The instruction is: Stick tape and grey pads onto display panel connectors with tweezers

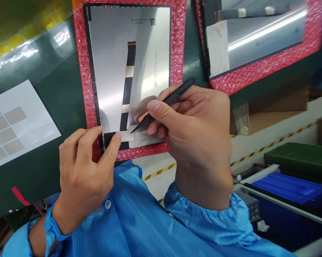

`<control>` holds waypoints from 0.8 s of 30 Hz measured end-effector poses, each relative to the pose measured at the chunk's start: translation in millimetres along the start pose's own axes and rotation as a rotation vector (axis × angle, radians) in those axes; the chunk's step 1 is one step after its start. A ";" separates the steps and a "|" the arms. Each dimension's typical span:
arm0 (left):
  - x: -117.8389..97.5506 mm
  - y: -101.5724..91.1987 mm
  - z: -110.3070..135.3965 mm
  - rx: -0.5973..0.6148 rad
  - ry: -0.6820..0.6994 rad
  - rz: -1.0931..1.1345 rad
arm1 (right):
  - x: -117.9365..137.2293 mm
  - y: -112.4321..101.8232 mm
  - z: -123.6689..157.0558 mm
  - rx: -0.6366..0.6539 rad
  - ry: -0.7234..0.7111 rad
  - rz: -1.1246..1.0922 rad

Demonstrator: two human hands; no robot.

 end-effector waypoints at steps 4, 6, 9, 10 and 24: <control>-0.1 0.1 -0.3 0.016 0.001 0.004 | 0.6 1.0 0.3 0.001 -0.001 0.010; 0.0 0.0 -0.8 0.022 0.004 0.005 | 1.1 2.7 2.1 -0.018 -0.007 0.021; -1.0 -1.7 -2.4 0.037 0.007 -0.022 | 0.9 4.9 5.7 -0.071 -0.032 0.033; -1.9 -2.9 -3.1 0.048 0.007 -0.039 | 0.1 4.8 6.6 -0.099 -0.046 0.027; -23.2 5.4 -10.1 0.232 0.016 -0.099 | -21.9 -1.1 2.7 -0.182 -0.099 -0.150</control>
Point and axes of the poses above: each hand's wrist, its own z-axis away from the middle knuckle, its own y-axis out of the palm, x = y × z, the point moved 1 cm from there along -z, towards the middle knuckle, and after that the axes turned 14 degrees about y, right-handed, at the moved point
